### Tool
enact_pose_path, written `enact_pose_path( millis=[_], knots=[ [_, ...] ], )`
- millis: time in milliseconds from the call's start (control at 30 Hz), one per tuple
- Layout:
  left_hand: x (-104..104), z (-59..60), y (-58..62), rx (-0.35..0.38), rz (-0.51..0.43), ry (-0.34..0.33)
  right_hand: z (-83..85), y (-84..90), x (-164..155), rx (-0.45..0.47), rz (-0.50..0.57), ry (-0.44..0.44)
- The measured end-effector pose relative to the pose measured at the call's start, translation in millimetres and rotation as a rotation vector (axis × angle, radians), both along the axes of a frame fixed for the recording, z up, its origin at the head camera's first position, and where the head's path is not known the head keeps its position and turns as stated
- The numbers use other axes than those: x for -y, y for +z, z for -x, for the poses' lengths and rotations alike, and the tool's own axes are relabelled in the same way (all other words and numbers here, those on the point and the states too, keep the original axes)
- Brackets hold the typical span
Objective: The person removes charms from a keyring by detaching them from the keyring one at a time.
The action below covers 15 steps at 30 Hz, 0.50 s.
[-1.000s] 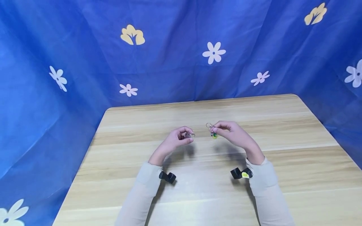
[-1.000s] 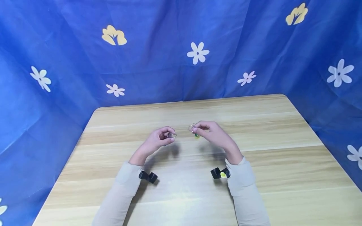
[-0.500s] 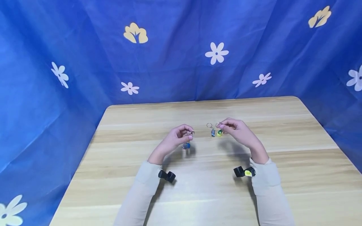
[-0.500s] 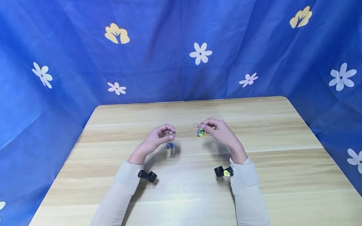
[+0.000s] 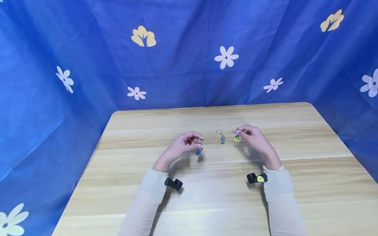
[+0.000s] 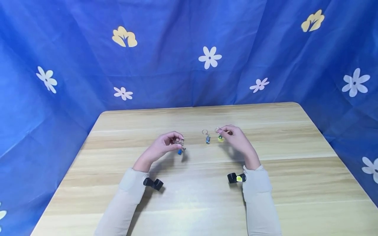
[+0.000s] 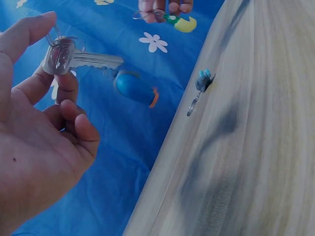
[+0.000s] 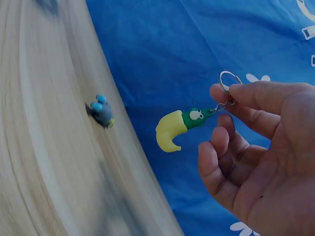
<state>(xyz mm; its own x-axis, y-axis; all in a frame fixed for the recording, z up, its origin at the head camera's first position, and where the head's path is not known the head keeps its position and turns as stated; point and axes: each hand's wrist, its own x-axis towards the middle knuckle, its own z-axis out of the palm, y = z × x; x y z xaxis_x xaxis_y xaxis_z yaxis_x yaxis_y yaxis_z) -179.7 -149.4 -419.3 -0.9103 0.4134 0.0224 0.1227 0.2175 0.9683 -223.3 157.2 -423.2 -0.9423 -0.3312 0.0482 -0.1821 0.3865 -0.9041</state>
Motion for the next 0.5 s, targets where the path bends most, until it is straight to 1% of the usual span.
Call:
enact_pose_path(
  millis=[133, 300, 367, 500],
  knots=[
    [0.9, 0.7, -1.4, 0.019, 0.009, -0.016, 3.3, -5.5, -3.9, 0.038, 0.039, -0.036],
    [-0.4, 2.5, 0.7, 0.002, 0.018, -0.03, 3.1, -2.2, -6.4, 0.072, 0.099, -0.066],
    [-1.5, 2.5, 1.5, 0.006, 0.017, -0.038, 2.9, -0.9, -7.4, 0.074, 0.102, -0.07],
    [-3.0, 0.9, 1.0, 0.051, -0.018, -0.053, 3.2, -1.6, -8.6, 0.089, 0.123, -0.074]
  ],
)
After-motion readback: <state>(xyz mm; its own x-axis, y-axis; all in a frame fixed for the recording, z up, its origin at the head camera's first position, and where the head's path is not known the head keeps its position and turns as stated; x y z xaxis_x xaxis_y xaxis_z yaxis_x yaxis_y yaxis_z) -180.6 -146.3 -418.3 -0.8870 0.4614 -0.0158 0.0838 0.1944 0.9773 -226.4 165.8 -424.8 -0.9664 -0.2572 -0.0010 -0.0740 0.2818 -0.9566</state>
